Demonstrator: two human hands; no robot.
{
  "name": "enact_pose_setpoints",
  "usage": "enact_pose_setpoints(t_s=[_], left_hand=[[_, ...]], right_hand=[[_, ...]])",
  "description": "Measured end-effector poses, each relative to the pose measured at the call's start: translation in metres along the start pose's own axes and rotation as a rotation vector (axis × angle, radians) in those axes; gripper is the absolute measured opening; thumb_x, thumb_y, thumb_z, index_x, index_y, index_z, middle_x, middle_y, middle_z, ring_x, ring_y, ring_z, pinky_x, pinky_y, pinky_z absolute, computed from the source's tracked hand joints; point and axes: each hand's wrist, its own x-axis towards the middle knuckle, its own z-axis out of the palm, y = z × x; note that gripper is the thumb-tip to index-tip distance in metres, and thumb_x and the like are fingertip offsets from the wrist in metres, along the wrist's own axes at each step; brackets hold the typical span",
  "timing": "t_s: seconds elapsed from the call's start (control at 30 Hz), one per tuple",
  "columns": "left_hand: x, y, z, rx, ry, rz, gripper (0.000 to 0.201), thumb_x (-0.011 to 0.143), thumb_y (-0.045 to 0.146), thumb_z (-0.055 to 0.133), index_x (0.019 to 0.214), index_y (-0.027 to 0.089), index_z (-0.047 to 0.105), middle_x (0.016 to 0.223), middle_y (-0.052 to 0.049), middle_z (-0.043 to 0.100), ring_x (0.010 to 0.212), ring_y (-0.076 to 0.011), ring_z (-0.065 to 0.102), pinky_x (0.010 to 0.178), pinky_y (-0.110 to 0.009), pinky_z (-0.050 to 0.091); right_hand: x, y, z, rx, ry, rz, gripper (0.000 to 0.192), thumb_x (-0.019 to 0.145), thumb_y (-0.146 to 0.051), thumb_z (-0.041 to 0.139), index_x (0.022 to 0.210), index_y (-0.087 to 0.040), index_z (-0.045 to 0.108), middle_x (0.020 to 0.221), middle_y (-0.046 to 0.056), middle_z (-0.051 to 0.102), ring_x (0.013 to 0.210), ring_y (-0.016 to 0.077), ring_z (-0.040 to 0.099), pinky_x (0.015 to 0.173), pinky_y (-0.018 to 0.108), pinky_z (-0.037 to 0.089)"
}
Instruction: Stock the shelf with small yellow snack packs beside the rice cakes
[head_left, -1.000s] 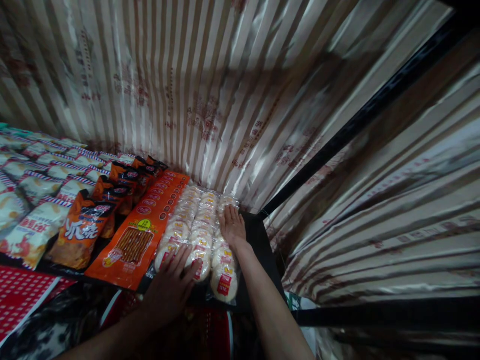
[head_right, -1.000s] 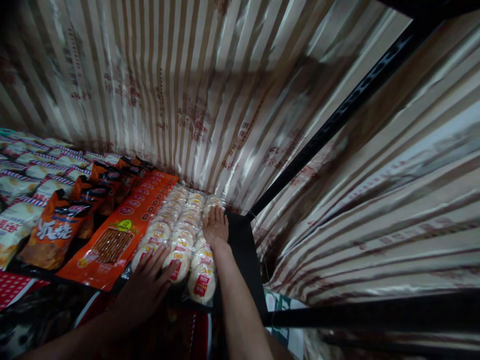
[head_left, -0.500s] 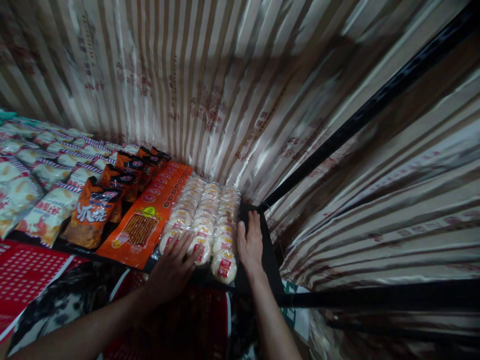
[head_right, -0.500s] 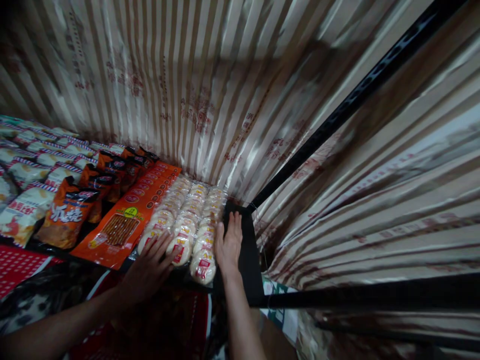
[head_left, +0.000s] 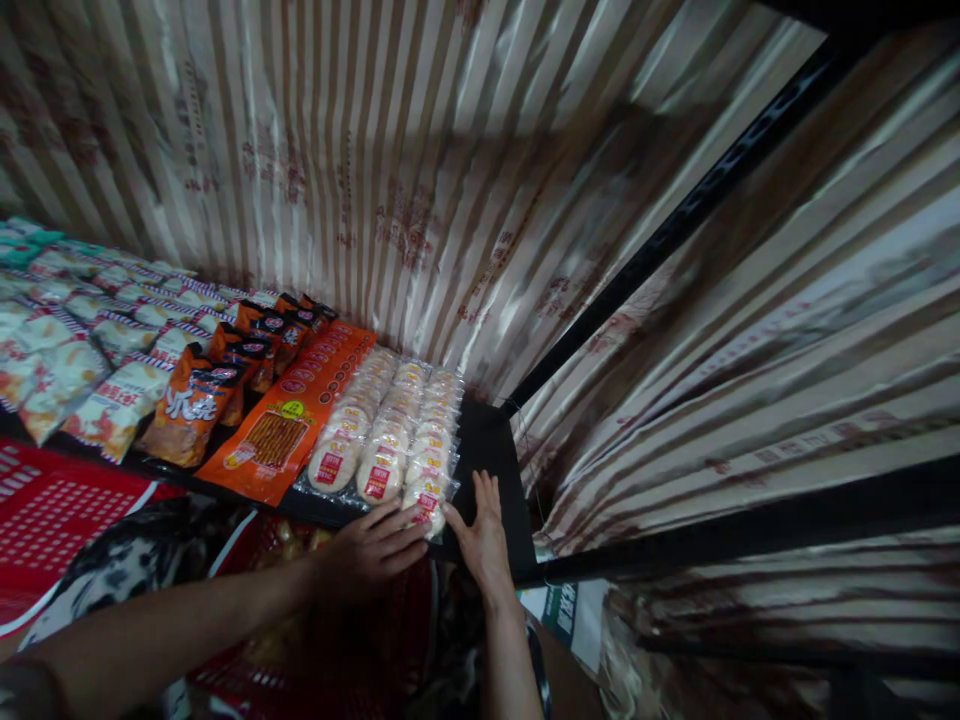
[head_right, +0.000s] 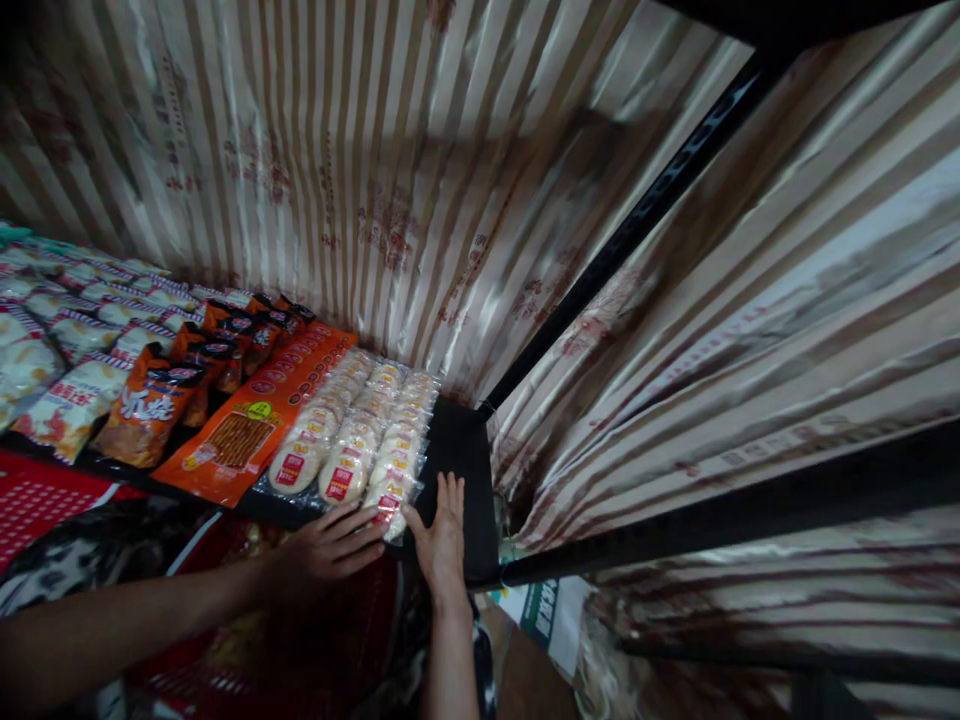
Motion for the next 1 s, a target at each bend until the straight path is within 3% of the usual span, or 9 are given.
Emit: enact_pose_setpoints(t_s=[0.27, 0.47, 0.8, 1.0], left_hand=[[0.012, -0.009, 0.018, -0.035, -0.077, 0.095, 0.044, 0.09, 0.026, 0.048, 0.133, 0.014, 0.05, 0.141, -0.012, 0.049, 0.135, -0.0266, 0.039, 0.112, -0.045, 0.034], [0.014, -0.018, 0.029, -0.01, 0.006, 0.115, 0.039, 0.091, 0.017, 0.046, 0.129, 0.012, 0.052, 0.137, -0.012, 0.054, 0.134, -0.0252, 0.041, 0.111, -0.043, 0.036], [0.029, -0.029, 0.026, -0.045, -0.023, 0.097, 0.033, 0.089, 0.02, 0.049, 0.12, 0.013, 0.059, 0.128, -0.013, 0.06, 0.129, -0.0221, 0.048, 0.112, -0.042, 0.036], [0.03, -0.028, 0.03, 0.017, 0.045, 0.067, 0.032, 0.089, 0.017, 0.047, 0.118, 0.011, 0.06, 0.132, -0.014, 0.058, 0.127, -0.0235, 0.049, 0.109, -0.041, 0.039]], right_hand=[[0.007, -0.003, 0.011, -0.067, -0.092, 0.0, 0.07, 0.081, -0.049, 0.055, 0.135, -0.006, 0.047, 0.151, 0.022, 0.032, 0.145, 0.0318, 0.015, 0.111, 0.051, 0.03], [0.01, -0.004, 0.013, -0.071, -0.093, 0.03, 0.067, 0.081, -0.043, 0.055, 0.136, -0.006, 0.047, 0.148, 0.022, 0.037, 0.144, 0.0322, 0.018, 0.111, 0.051, 0.03], [0.008, 0.0, 0.019, -0.063, -0.095, 0.051, 0.063, 0.082, -0.049, 0.053, 0.128, -0.006, 0.056, 0.141, 0.023, 0.047, 0.141, 0.0337, 0.027, 0.109, 0.051, 0.034], [0.013, -0.002, 0.006, 0.127, -0.069, 0.071, 0.068, 0.081, -0.058, 0.049, 0.13, -0.01, 0.055, 0.143, 0.018, 0.046, 0.14, 0.0295, 0.031, 0.11, 0.048, 0.035]])
